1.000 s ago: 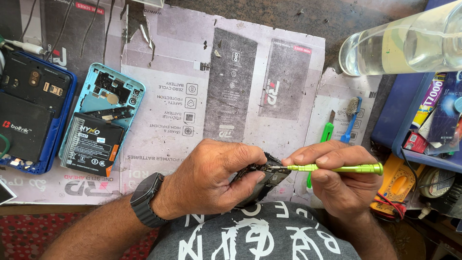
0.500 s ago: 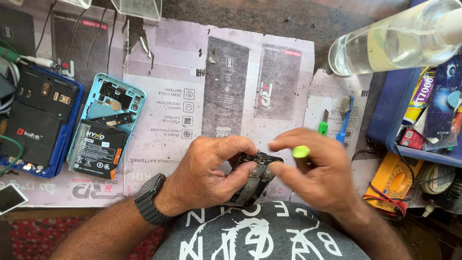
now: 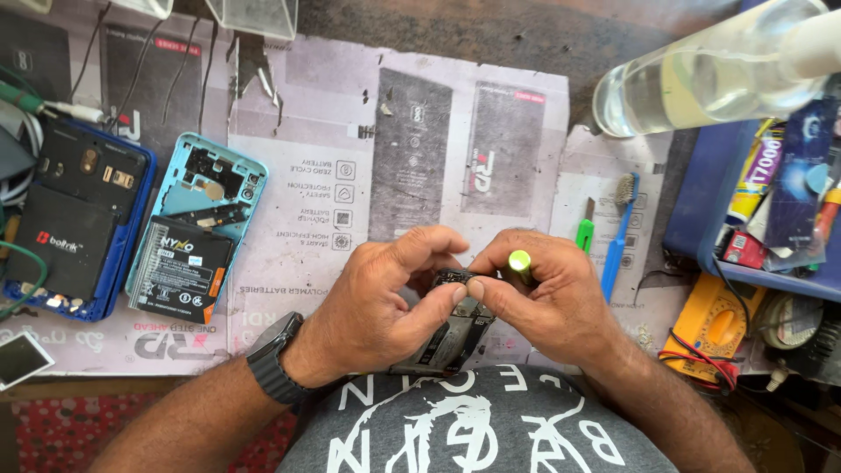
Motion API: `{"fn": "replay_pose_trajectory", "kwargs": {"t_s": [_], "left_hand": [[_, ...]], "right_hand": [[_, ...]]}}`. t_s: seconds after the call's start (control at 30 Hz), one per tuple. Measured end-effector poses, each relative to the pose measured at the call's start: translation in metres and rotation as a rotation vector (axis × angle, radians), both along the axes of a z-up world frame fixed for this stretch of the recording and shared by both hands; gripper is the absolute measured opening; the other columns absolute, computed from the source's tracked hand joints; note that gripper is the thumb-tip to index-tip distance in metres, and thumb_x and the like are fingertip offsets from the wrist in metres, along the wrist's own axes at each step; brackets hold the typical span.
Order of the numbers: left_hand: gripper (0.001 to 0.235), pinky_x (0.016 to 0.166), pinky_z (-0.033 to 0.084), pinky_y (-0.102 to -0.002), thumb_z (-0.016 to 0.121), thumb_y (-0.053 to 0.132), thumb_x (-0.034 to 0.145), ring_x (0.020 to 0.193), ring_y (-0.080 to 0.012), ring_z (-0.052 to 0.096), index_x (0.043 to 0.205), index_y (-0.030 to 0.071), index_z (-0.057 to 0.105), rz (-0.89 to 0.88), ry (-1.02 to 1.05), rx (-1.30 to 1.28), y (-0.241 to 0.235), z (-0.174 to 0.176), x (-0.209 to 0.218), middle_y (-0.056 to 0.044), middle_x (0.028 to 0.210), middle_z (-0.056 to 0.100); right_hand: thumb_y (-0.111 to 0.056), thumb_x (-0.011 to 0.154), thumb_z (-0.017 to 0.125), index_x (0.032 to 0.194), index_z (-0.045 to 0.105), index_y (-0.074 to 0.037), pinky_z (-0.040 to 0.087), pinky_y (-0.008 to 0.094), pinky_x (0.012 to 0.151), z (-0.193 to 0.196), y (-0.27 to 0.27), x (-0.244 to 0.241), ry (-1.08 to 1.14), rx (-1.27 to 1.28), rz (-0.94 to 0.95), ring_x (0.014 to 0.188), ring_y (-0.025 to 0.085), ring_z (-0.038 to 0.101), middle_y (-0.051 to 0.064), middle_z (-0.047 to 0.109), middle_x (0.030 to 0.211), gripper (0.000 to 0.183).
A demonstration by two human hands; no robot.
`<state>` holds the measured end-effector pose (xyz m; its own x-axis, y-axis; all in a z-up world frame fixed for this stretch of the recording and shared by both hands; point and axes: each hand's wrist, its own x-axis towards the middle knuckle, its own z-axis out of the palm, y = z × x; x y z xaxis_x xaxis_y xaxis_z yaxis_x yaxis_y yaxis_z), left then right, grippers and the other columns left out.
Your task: The person uses a green screwdriver to remove screws from a disassembled mobile phone motherboard, then detaches a small black component and places it on the table. The person continues to unscrew and remove additional components from the motherboard.
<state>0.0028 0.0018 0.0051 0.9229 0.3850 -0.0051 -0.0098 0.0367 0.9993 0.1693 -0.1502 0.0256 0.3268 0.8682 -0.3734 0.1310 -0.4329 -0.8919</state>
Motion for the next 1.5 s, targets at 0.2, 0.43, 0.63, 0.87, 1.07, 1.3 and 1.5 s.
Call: {"fn": "replay_pose_trajectory", "kwargs": {"t_s": [0.2, 0.43, 0.63, 0.87, 1.07, 1.3, 1.5], "left_hand": [[0.023, 0.061, 0.060, -0.027, 0.071, 0.007, 0.090, 0.071, -0.0136, 0.078, 0.111, 0.001, 0.065, -0.036, 0.039, 0.043, 0.001, 0.003, -0.003, -0.009, 0.081, 0.078], [0.020, 0.053, 0.056, -0.023, 0.071, 0.011, 0.090, 0.062, -0.0091, 0.072, 0.108, 0.003, 0.066, -0.047, 0.089, 0.043, 0.001, 0.000, -0.003, -0.006, 0.072, 0.075], [0.026, 0.048, 0.047, -0.026, 0.073, 0.011, 0.086, 0.052, -0.0100, 0.061, 0.110, 0.003, 0.066, -0.066, 0.198, 0.070, 0.004, 0.003, -0.002, -0.006, 0.063, 0.068], [0.029, 0.054, 0.051, -0.021, 0.072, 0.007, 0.087, 0.066, -0.0036, 0.063, 0.116, 0.001, 0.066, 0.091, 0.175, -0.094, 0.011, 0.002, -0.008, -0.003, 0.078, 0.072], [0.031, 0.050, 0.048, -0.022, 0.072, 0.007, 0.085, 0.060, -0.0031, 0.059, 0.115, 0.002, 0.068, 0.208, 0.361, -0.008, 0.019, 0.005, -0.003, -0.002, 0.071, 0.073], [0.035, 0.054, 0.053, -0.036, 0.075, 0.015, 0.083, 0.056, -0.0211, 0.069, 0.115, 0.003, 0.068, 0.134, 0.461, 0.433, 0.023, 0.012, 0.008, -0.012, 0.070, 0.071], [0.038, 0.060, 0.055, -0.045, 0.077, 0.018, 0.082, 0.073, -0.0349, 0.070, 0.115, 0.003, 0.068, 0.126, 0.379, 0.663, 0.015, 0.013, 0.011, -0.016, 0.100, 0.067]], "right_hand": [[-0.006, 0.082, 0.078, 0.104, 0.076, -0.003, 0.037, 0.020, 0.049, 0.001, -0.010, 0.006, 0.103, -0.147, -0.025, 0.059, 0.001, 0.047, -0.007, 0.061, 0.069, 0.022], [-0.010, 0.090, 0.077, 0.102, 0.076, -0.001, 0.040, 0.019, 0.053, -0.012, -0.014, 0.005, 0.135, -0.061, -0.029, 0.063, 0.001, 0.050, -0.007, 0.064, 0.073, 0.015], [-0.009, 0.092, 0.077, 0.108, 0.078, -0.002, 0.041, 0.021, 0.055, -0.010, -0.009, 0.006, 0.094, -0.112, -0.029, 0.065, 0.004, 0.050, -0.004, 0.061, 0.074, 0.017], [-0.015, 0.099, 0.059, 0.098, 0.069, -0.003, 0.048, 0.022, 0.082, 0.033, -0.028, 0.030, 0.027, 0.304, -0.289, 0.092, 0.009, 0.057, 0.006, 0.063, 0.106, 0.015], [-0.003, 0.102, 0.074, 0.116, 0.066, 0.003, 0.055, 0.020, 0.081, 0.024, -0.040, 0.029, -0.434, 0.465, -0.275, 0.092, 0.011, 0.064, 0.012, 0.067, 0.110, 0.017], [0.004, 0.107, 0.068, 0.143, 0.040, -0.004, 0.067, 0.030, 0.089, -0.012, -0.035, 0.034, -0.517, 0.561, -0.373, 0.102, 0.024, 0.075, 0.024, 0.072, 0.110, 0.046], [0.007, 0.113, 0.067, 0.142, 0.034, -0.006, 0.067, 0.035, 0.094, -0.014, -0.037, 0.038, -0.456, 0.585, -0.412, 0.101, 0.027, 0.076, 0.027, 0.071, 0.112, 0.046]]}}
